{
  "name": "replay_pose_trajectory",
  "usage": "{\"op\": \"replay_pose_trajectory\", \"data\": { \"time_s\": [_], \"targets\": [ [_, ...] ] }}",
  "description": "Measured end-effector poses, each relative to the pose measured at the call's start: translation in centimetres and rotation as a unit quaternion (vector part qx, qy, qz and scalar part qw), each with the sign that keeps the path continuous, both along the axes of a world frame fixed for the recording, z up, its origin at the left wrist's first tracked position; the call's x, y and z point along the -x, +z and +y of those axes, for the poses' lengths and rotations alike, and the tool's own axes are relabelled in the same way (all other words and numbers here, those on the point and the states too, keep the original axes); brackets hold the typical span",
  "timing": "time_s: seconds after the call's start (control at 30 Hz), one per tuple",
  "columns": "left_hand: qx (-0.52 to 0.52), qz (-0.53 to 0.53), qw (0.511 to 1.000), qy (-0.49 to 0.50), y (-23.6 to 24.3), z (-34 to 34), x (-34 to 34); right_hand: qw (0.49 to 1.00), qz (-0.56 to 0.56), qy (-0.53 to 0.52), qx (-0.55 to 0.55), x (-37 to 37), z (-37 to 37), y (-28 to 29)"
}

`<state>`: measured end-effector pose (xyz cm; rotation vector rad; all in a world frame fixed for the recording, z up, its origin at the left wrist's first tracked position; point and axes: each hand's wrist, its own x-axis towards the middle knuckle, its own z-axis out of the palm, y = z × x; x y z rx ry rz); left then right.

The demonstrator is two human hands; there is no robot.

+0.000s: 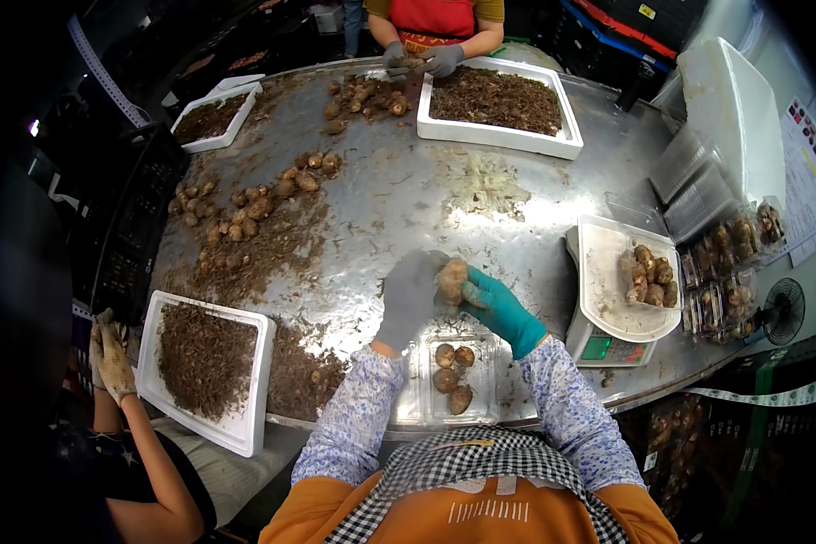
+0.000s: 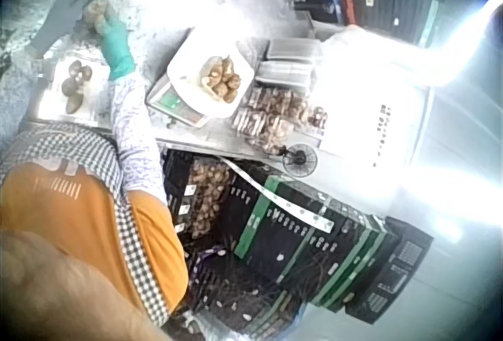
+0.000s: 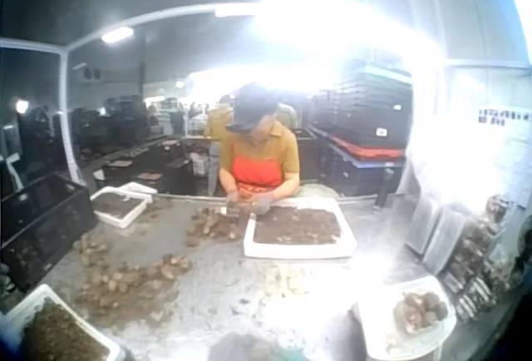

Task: The person sorts potatoes from a large white sack onto a metal table, then picks them up one by one to clean off dirt and debris. The cleaned potatoes are placed into a clear plastic container on a digital scale. The person works alongside other workers who are also sorting potatoes.

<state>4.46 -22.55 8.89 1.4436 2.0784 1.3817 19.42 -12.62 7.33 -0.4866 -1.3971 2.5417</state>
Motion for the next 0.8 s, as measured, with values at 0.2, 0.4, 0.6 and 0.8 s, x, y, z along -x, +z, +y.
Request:
{"op": "replay_pose_trajectory", "data": {
  "time_s": [0.2, 0.4, 0.6, 0.8],
  "targets": [
    [-0.112, -0.114, 0.98, 0.12, 1.6, 0.7, -1.2, 0.962, -0.086, -0.155, -0.205, 0.8, -0.2, -0.5],
    [-0.047, -0.015, 0.996, 0.068, -0.7, 0.9, -0.6, 0.958, -0.119, -0.108, -0.236, 0.8, -1.2, -1.2],
    [-0.021, 0.274, 0.941, 0.2, -4.3, 0.7, 2.8, 0.932, -0.146, -0.153, -0.295, 0.7, -0.7, 0.3],
    [0.026, -0.457, 0.884, -0.097, 1.0, 0.1, -0.5, 0.804, -0.207, -0.183, -0.526, 0.8, -1.6, 0.9]
  ]
}}
